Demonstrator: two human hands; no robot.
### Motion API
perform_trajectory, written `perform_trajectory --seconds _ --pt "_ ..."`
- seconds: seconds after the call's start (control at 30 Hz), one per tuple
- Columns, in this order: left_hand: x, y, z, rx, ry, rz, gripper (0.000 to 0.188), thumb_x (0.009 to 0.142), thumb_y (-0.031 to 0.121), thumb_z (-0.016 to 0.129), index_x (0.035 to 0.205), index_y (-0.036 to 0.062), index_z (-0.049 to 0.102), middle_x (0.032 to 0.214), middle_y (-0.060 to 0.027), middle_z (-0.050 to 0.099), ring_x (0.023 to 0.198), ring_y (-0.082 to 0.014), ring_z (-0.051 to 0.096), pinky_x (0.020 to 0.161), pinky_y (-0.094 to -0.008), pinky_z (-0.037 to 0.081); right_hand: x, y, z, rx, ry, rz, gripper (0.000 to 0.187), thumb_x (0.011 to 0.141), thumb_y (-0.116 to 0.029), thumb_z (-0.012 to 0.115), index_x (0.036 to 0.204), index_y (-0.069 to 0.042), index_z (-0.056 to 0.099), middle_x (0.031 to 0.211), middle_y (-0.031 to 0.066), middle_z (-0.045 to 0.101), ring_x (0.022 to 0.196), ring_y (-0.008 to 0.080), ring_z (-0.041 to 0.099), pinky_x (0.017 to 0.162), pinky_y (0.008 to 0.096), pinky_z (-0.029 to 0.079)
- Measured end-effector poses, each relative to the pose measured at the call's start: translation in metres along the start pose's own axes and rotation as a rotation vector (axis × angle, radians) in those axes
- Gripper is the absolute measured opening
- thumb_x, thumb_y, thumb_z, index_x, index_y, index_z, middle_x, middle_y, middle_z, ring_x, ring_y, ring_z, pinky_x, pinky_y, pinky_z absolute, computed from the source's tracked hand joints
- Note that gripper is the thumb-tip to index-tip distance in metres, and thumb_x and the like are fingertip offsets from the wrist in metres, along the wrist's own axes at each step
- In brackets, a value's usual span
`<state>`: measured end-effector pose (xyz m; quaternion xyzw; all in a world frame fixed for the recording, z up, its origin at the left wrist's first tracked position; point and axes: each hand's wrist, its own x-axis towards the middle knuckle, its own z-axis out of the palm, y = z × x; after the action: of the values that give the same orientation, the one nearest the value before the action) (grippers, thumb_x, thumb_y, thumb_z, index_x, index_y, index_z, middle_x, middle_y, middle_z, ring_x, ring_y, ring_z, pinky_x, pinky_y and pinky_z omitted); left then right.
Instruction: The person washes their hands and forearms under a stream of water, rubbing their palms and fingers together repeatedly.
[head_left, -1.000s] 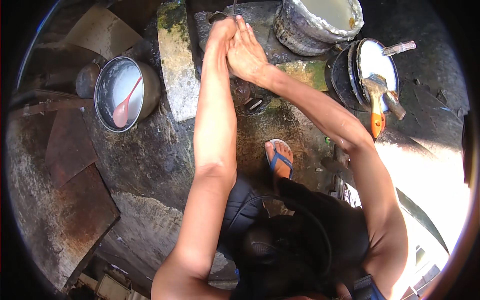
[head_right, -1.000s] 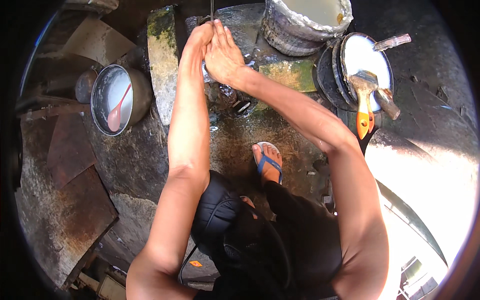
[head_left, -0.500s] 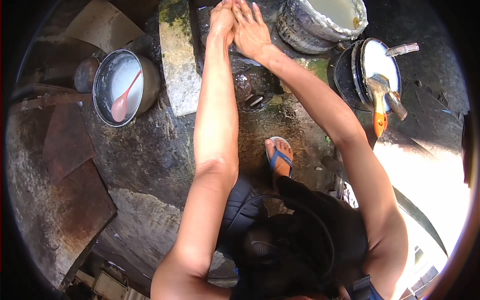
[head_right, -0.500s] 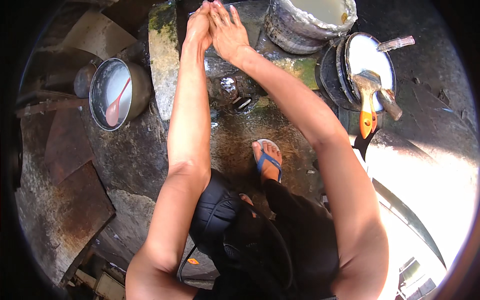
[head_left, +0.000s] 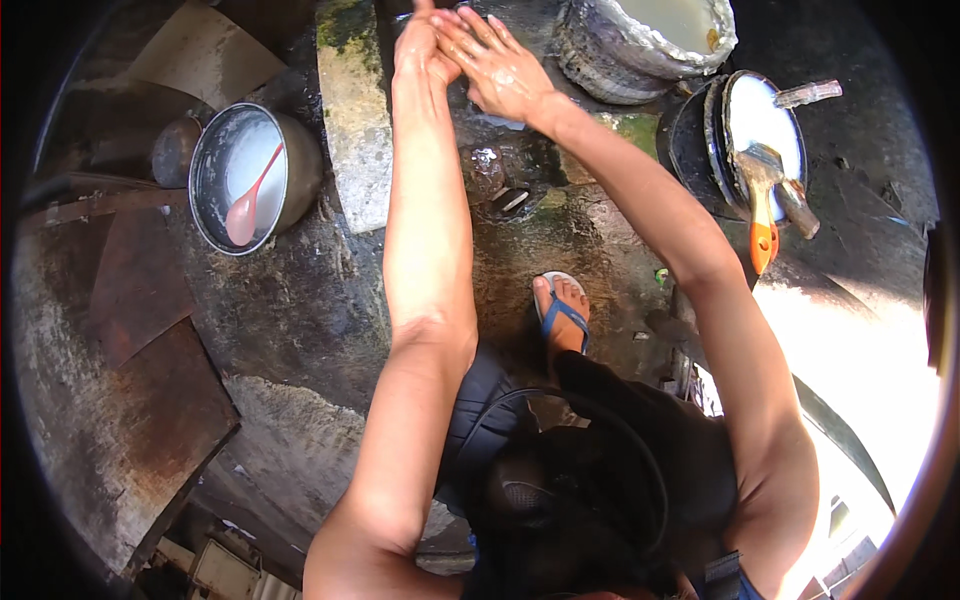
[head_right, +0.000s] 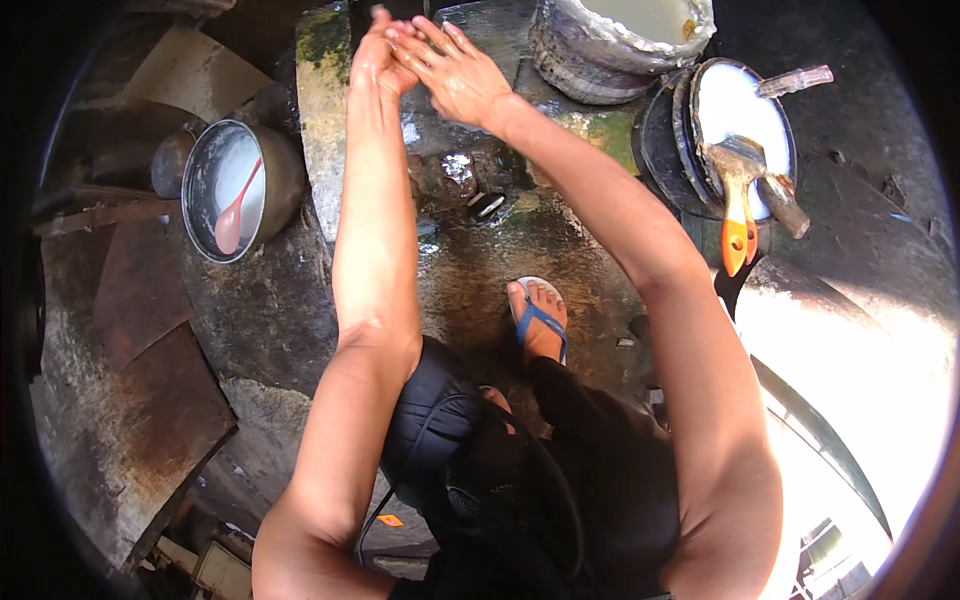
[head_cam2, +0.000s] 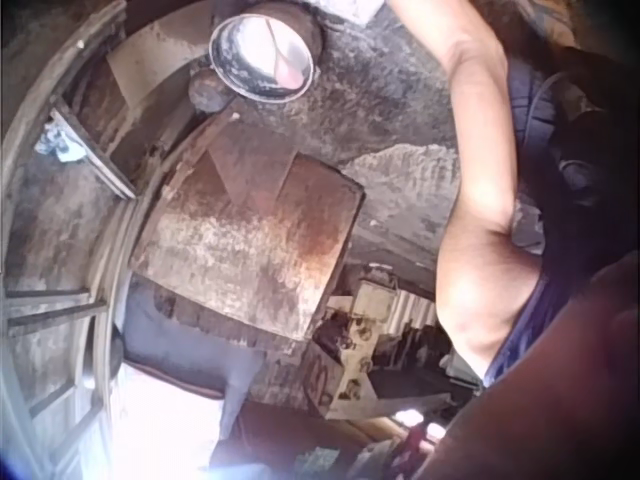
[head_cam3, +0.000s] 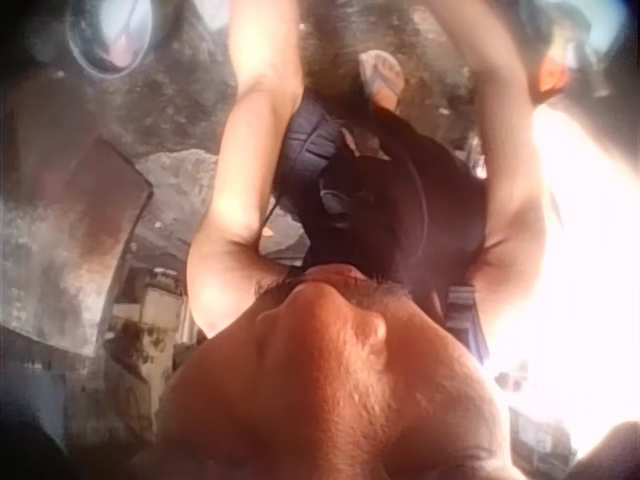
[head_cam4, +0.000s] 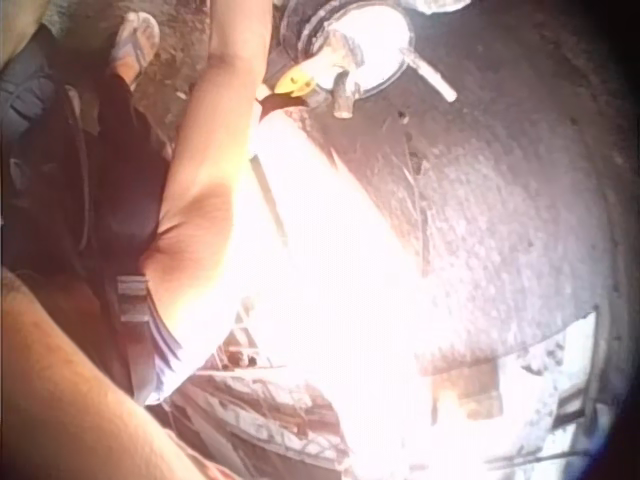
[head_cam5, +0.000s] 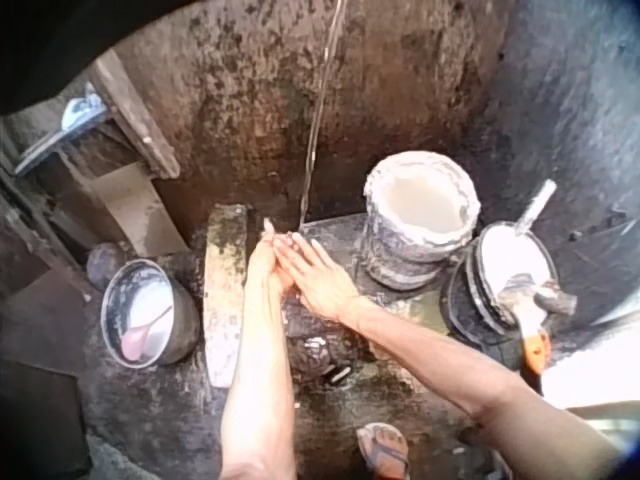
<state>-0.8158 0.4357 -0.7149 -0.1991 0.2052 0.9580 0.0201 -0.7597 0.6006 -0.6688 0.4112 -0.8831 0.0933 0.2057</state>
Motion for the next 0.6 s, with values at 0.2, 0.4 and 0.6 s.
perform_trajectory --seconds 0.2,0.4,0.6 --pt "-0.050 0.051 0.003 -0.505 -0.259 0.220 0.067 0.094 0.067 0.015 0.061 0.0115 0.033 0.060 -0.0042 0.031 0.061 -0.0202 0.030 0.064 -0.0363 0.029 0.069 0.016 0.002 0.898 0.136 0.929 0.022 0.080 -0.012 0.067 0.099 -0.001 0.064 0.079 0.0145 0.067 0.075 0.0262 0.067 0.075 0.0344 0.056" --pt "-0.069 0.046 0.058 -0.475 -0.478 0.109 0.069 0.093 0.069 0.010 0.060 0.0121 0.029 0.060 -0.0035 0.026 0.060 -0.0198 0.026 0.062 -0.0352 0.025 0.082 0.064 0.066 1.869 0.220 1.127 0.021 0.096 -0.010 0.053 0.082 0.003 0.060 0.071 0.0154 0.064 0.059 0.0229 0.065 0.052 0.0332 0.056" --pt "-0.087 0.035 0.060 -0.274 -0.192 0.099 0.071 0.092 0.074 0.020 0.078 0.0063 0.035 0.071 -0.0049 0.026 0.066 -0.0206 0.026 0.063 -0.0349 0.024 0.088 0.038 0.048 1.825 0.295 1.226 0.036 0.101 -0.030 0.050 0.099 0.004 0.063 0.086 0.0166 0.068 0.076 0.0267 0.069 0.062 0.0282 0.056"
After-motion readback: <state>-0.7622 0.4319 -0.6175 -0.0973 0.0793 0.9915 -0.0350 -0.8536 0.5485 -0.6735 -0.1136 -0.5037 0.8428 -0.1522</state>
